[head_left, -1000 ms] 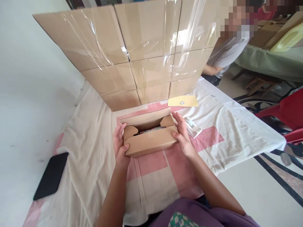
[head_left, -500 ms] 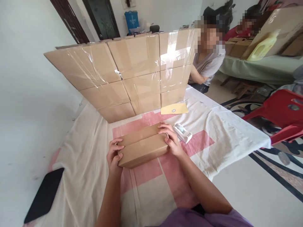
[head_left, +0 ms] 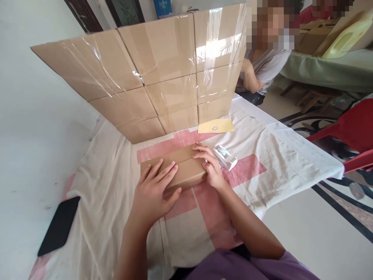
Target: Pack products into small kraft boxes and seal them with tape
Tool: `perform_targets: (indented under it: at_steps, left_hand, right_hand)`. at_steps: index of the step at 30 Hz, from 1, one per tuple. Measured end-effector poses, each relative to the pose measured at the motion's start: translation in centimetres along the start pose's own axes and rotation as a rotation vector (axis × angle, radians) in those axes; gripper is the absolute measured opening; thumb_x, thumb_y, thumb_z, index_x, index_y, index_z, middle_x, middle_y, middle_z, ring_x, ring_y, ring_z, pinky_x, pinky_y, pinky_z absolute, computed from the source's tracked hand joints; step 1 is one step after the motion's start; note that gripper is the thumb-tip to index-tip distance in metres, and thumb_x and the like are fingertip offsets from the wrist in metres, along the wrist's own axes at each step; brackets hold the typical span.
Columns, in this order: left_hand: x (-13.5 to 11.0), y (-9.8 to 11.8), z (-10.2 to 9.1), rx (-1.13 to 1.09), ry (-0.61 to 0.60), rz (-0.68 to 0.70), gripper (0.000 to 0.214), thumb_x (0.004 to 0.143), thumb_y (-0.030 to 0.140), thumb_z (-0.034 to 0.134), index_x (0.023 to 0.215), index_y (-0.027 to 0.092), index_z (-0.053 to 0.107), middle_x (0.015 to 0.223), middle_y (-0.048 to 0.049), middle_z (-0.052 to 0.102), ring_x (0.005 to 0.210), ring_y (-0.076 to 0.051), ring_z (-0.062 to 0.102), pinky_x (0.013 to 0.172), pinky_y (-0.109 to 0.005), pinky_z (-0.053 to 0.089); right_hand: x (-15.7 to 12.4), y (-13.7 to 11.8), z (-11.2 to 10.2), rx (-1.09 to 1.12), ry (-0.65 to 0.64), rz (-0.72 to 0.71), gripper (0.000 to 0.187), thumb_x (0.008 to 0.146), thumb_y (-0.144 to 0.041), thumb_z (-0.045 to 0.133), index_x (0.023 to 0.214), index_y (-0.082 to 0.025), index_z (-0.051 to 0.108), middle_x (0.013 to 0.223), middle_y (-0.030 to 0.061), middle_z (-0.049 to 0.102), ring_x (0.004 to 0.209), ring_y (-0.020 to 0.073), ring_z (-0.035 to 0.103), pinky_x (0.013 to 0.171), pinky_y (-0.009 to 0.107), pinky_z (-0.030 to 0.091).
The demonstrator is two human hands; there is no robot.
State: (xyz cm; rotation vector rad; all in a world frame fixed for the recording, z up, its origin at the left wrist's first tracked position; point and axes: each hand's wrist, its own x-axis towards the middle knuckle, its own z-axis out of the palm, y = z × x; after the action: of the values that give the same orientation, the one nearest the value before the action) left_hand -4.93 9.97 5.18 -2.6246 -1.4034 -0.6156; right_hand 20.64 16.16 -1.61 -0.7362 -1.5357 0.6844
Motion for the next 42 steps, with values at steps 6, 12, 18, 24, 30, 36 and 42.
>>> perform_targets:
  at_steps: [6, 12, 18, 24, 30, 36, 42]
  left_hand:
    - [0.5, 5.9, 2.8, 0.207, 0.044, -0.206, 0.06, 0.098, 0.047, 0.054, 0.149, 0.015, 0.053, 0.153, -0.0085, 0.055, 0.144, -0.044, 0.047, 0.117, -0.062, 0.035]
    - [0.0, 5.6, 3.6, 0.228, 0.072, -0.232, 0.055, 0.099, 0.043, 0.053, 0.148, 0.018, 0.053, 0.153, -0.0064, 0.056, 0.145, -0.039, 0.048, 0.118, -0.061, 0.035]
    - [0.6, 6.0, 3.4, 0.231, 0.092, -0.275, 0.05, 0.097, 0.043, 0.052, 0.139, 0.016, 0.059, 0.148, -0.0077, 0.06, 0.142, -0.041, 0.051, 0.116, -0.062, 0.038]
    - [0.2, 6.6, 3.5, 0.229, 0.072, -0.307, 0.051, 0.099, 0.043, 0.05, 0.143, 0.018, 0.056, 0.152, -0.0075, 0.056, 0.146, -0.039, 0.047, 0.119, -0.061, 0.034]
    - [-0.1, 6.5, 3.4, 0.204, 0.044, -0.324, 0.054, 0.099, 0.041, 0.051, 0.148, 0.02, 0.051, 0.155, -0.01, 0.054, 0.148, -0.039, 0.044, 0.121, -0.063, 0.031]
    - [-0.3, 6.5, 3.0, 0.148, 0.02, -0.303, 0.059, 0.098, 0.04, 0.051, 0.154, 0.021, 0.047, 0.157, -0.0106, 0.052, 0.149, -0.04, 0.042, 0.121, -0.065, 0.028]
    - [-0.4, 6.7, 2.8, 0.123, 0.001, -0.329, 0.059, 0.099, 0.043, 0.048, 0.153, 0.019, 0.048, 0.159, -0.0097, 0.049, 0.151, -0.04, 0.039, 0.121, -0.066, 0.027]
  right_hand:
    - [-0.1, -1.1, -1.3, 0.008, -0.089, 0.086, 0.029, 0.101, -0.036, 0.049, 0.113, -0.029, 0.074, 0.145, 0.0052, 0.064, 0.141, 0.0285, 0.052, 0.121, 0.05, 0.035]
    - [0.8, -1.5, -8.4, -0.141, 0.168, 0.357, 0.027, 0.09, -0.035, 0.053, 0.101, -0.023, 0.075, 0.118, 0.0063, 0.073, 0.117, 0.0264, 0.062, 0.102, 0.04, 0.045]
    - [1.9, -0.5, -14.4, -0.437, -0.007, 0.953, 0.031, 0.084, -0.041, 0.057, 0.079, -0.017, 0.075, 0.091, 0.0074, 0.069, 0.091, 0.0232, 0.059, 0.077, 0.032, 0.041]
    - [2.0, 0.7, -14.6, -0.311, -0.181, 1.045, 0.025, 0.078, -0.04, 0.063, 0.069, -0.017, 0.068, 0.062, 0.0014, 0.054, 0.061, 0.0138, 0.044, 0.058, 0.029, 0.031]
    - [3.2, 1.0, -14.8, -0.246, -0.327, 1.075, 0.022, 0.063, -0.019, 0.073, 0.053, -0.019, 0.053, 0.05, -0.0027, 0.042, 0.05, 0.0103, 0.035, 0.053, 0.029, 0.024]
    - [4.5, -0.6, -14.4, -0.325, -0.295, 1.119, 0.022, 0.068, -0.015, 0.076, 0.061, -0.02, 0.056, 0.059, 0.004, 0.06, 0.053, 0.0174, 0.053, 0.057, 0.032, 0.039]
    - [4.2, -1.6, -13.0, -0.395, -0.213, 1.143, 0.013, 0.069, -0.012, 0.07, 0.072, -0.018, 0.06, 0.073, 0.011, 0.069, 0.061, 0.0246, 0.064, 0.06, 0.037, 0.046]
